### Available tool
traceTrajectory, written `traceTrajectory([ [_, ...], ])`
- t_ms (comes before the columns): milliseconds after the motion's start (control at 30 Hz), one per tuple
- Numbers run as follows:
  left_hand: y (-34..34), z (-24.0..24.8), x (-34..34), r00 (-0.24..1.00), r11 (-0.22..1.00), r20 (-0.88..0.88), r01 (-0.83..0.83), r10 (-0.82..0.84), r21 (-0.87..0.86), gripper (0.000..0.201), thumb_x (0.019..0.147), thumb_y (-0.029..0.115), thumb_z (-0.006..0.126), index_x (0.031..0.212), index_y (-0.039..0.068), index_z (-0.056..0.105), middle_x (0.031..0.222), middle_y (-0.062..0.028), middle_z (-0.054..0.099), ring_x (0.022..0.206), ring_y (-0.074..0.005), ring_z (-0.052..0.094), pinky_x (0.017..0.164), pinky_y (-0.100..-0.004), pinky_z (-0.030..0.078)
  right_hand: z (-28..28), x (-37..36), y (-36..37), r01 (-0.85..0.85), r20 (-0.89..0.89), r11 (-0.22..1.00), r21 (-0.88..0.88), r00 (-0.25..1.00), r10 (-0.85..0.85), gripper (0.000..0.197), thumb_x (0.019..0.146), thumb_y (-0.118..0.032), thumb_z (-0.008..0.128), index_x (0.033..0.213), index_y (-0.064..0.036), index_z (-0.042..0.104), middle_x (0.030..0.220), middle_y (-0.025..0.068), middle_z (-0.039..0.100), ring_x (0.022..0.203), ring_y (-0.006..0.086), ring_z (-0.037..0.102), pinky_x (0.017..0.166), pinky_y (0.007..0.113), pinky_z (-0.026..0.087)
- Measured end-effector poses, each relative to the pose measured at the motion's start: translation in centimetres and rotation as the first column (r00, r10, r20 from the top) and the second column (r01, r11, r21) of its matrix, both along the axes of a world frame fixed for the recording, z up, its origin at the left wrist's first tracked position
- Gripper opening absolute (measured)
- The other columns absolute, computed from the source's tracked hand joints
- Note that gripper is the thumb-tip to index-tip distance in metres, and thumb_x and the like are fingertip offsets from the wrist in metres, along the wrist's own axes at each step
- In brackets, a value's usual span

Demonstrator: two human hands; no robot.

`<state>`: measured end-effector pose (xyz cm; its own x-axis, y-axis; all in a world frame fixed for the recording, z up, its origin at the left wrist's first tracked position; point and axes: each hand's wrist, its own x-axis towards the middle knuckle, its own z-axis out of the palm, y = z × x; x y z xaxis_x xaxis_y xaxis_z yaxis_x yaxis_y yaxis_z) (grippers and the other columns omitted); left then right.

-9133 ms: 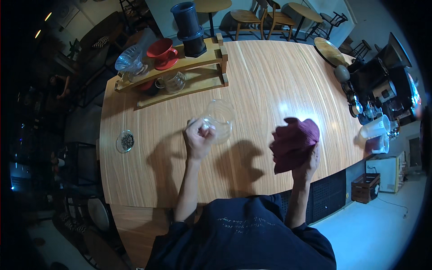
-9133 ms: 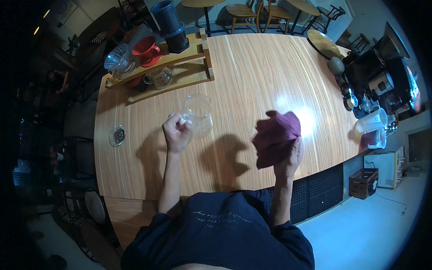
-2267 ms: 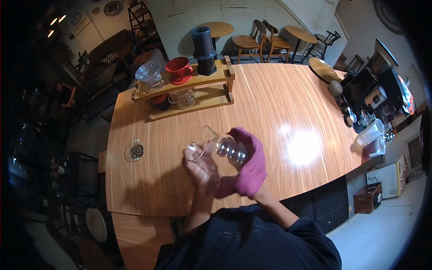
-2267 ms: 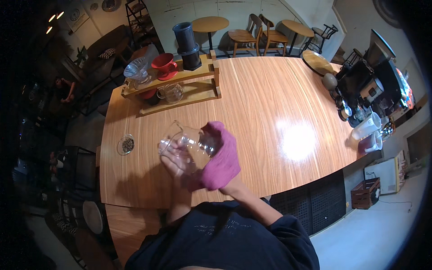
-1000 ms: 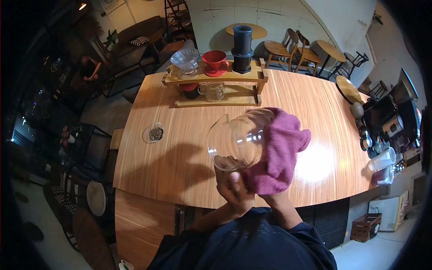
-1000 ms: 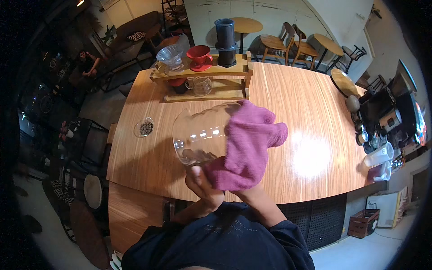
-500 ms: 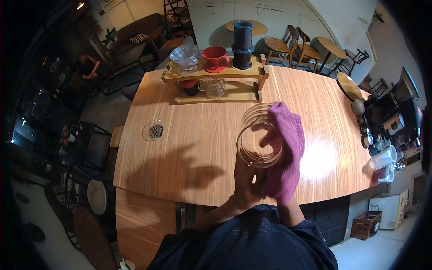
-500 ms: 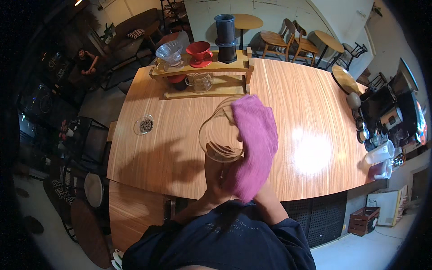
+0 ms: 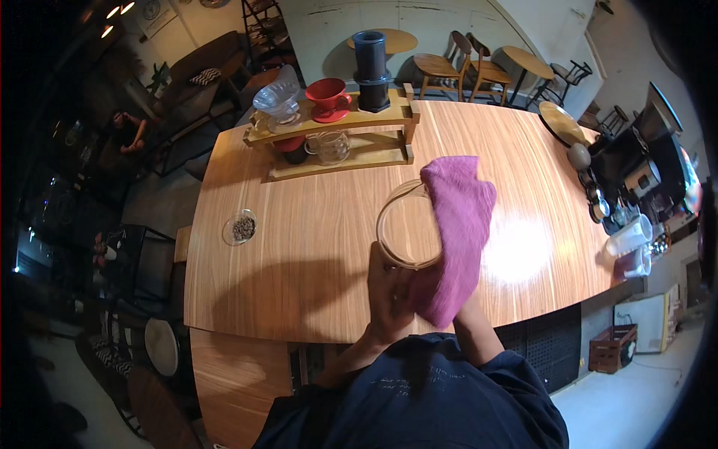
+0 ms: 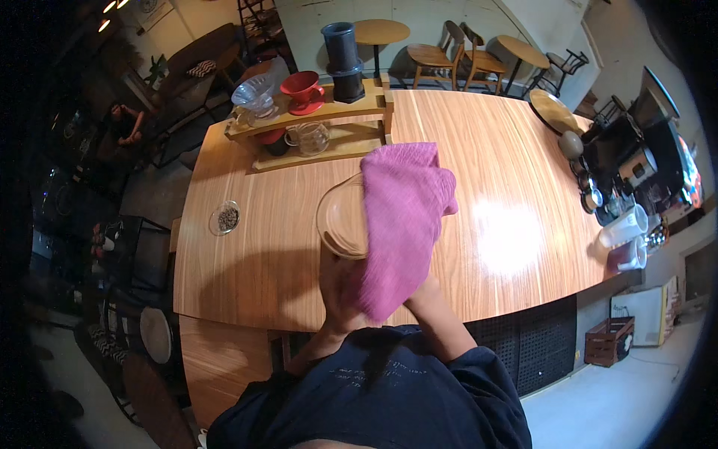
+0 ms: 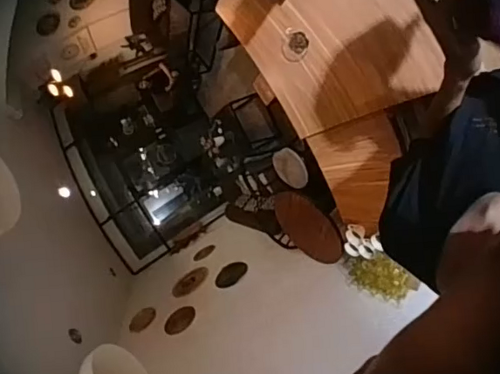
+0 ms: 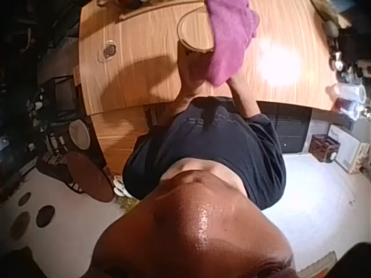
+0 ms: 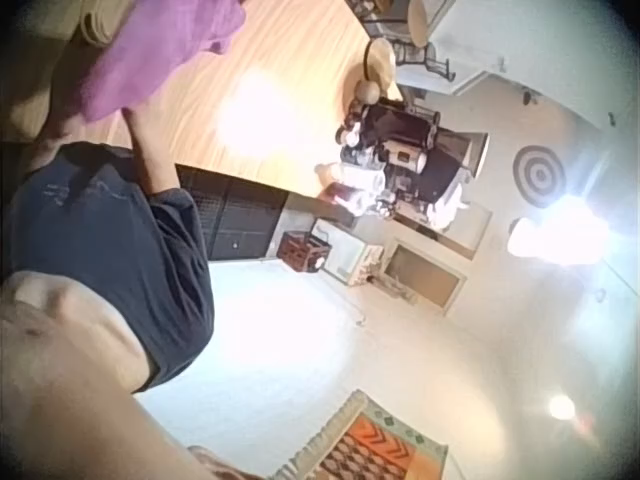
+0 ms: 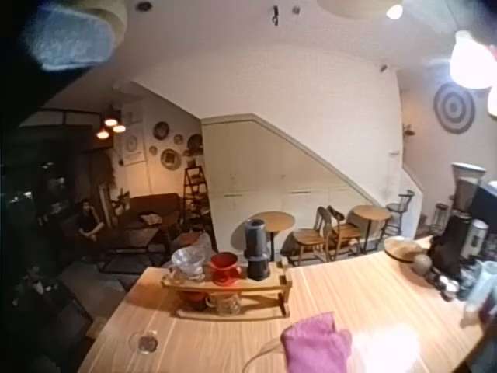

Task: Wiping and drying a glass pitcher or carafe with a pink microfiber cloth.

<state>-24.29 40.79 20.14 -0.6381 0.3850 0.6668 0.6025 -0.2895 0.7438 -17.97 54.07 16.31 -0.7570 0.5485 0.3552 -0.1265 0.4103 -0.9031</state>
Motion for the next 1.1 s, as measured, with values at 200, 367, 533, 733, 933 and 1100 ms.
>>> traceTrajectory([
  [200, 0.4, 1.3, -0.2, 0.996, 0.998, 0.08, -0.037, 0.041, -0.055, 0.024, 0.098, 0.013, 0.055, 0.087, -0.007, 0.064, 0.091, -0.0129, 0.048, 0.078, -0.0195, 0.05, 0.066, -0.033, 0.038, 0.7, -1.4, 1.8, -0.274, 0.026, 0.959, 0.066, 0.962, 0.273, 0.063, 0.071, -0.015, 0.082, 0.127, -0.0057, 0.056, 0.099, 0.0075, 0.063, 0.094, 0.0206, 0.061, 0.084, 0.036, 0.049],
  [367, -0.7, 1.6, 0.4, 0.987, 0.999, 0.157, -0.038, 0.035, 0.019, 0.031, 0.091, 0.01, 0.059, 0.065, -0.006, 0.06, 0.077, -0.0095, 0.046, 0.067, -0.0154, 0.046, 0.059, -0.0302, 0.033, 5.8, -0.8, -0.4, -0.105, -0.261, 0.994, 0.004, 0.96, 0.103, 0.06, 0.069, -0.019, 0.081, 0.124, -0.006, 0.06, 0.106, 0.0105, 0.067, 0.103, 0.03, 0.064, 0.091, 0.042, 0.049],
  [533, -0.6, 1.1, -0.6, 0.932, 0.963, 0.25, -0.267, 0.263, -0.018, 0.036, 0.087, 0.009, 0.052, 0.056, -0.003, 0.037, 0.065, -0.0012, 0.035, 0.061, -0.0074, 0.037, 0.053, -0.0284, 0.025, 9.1, -2.6, 1.5, -0.202, -0.322, 0.89, 0.408, 0.881, 0.348, 0.046, 0.064, -0.015, 0.079, 0.108, -0.0068, 0.067, 0.102, 0.0136, 0.067, 0.101, 0.0315, 0.065, 0.089, 0.043, 0.051],
  [733, -1.3, 2.0, -1.6, 0.938, 0.959, 0.244, -0.273, 0.246, 0.082, 0.033, 0.083, 0.01, 0.056, 0.056, -0.006, 0.049, 0.056, -0.0053, 0.036, 0.051, -0.0124, 0.035, 0.047, -0.0304, 0.023, 7.0, -0.5, 0.2, -0.183, -0.198, 0.961, 0.206, 0.954, 0.224, 0.032, 0.075, -0.021, 0.08, 0.103, -0.0075, 0.072, 0.104, 0.0109, 0.072, 0.095, 0.0274, 0.071, 0.084, 0.037, 0.056],
  [933, -1.5, 3.1, -0.2, 0.961, 0.961, -0.007, -0.276, 0.276, 0.029, 0.036, 0.084, 0.015, 0.061, 0.055, -0.005, 0.053, 0.055, -0.0061, 0.029, 0.048, -0.0151, 0.03, 0.047, -0.0335, 0.019, 7.0, -0.8, -0.5, -0.368, -0.247, 0.919, -0.143, 0.912, 0.327, 0.041, 0.082, -0.021, 0.078, 0.116, -0.0007, 0.068, 0.114, 0.0125, 0.071, 0.104, 0.0236, 0.069, 0.091, 0.035, 0.055],
  [1100, -1.6, 3.3, -0.1, 0.946, 0.992, 0.301, -0.124, 0.12, -0.006, 0.039, 0.087, 0.011, 0.057, 0.053, -0.004, 0.049, 0.056, -0.0049, 0.031, 0.055, -0.0127, 0.034, 0.052, -0.0313, 0.022, 5.2, -3.1, 1.1, -0.373, -0.002, 0.923, -0.09, 0.927, 0.374, 0.055, 0.076, -0.014, 0.079, 0.127, -0.0036, 0.062, 0.123, 0.0091, 0.064, 0.115, 0.0221, 0.06, 0.103, 0.033, 0.042],
])
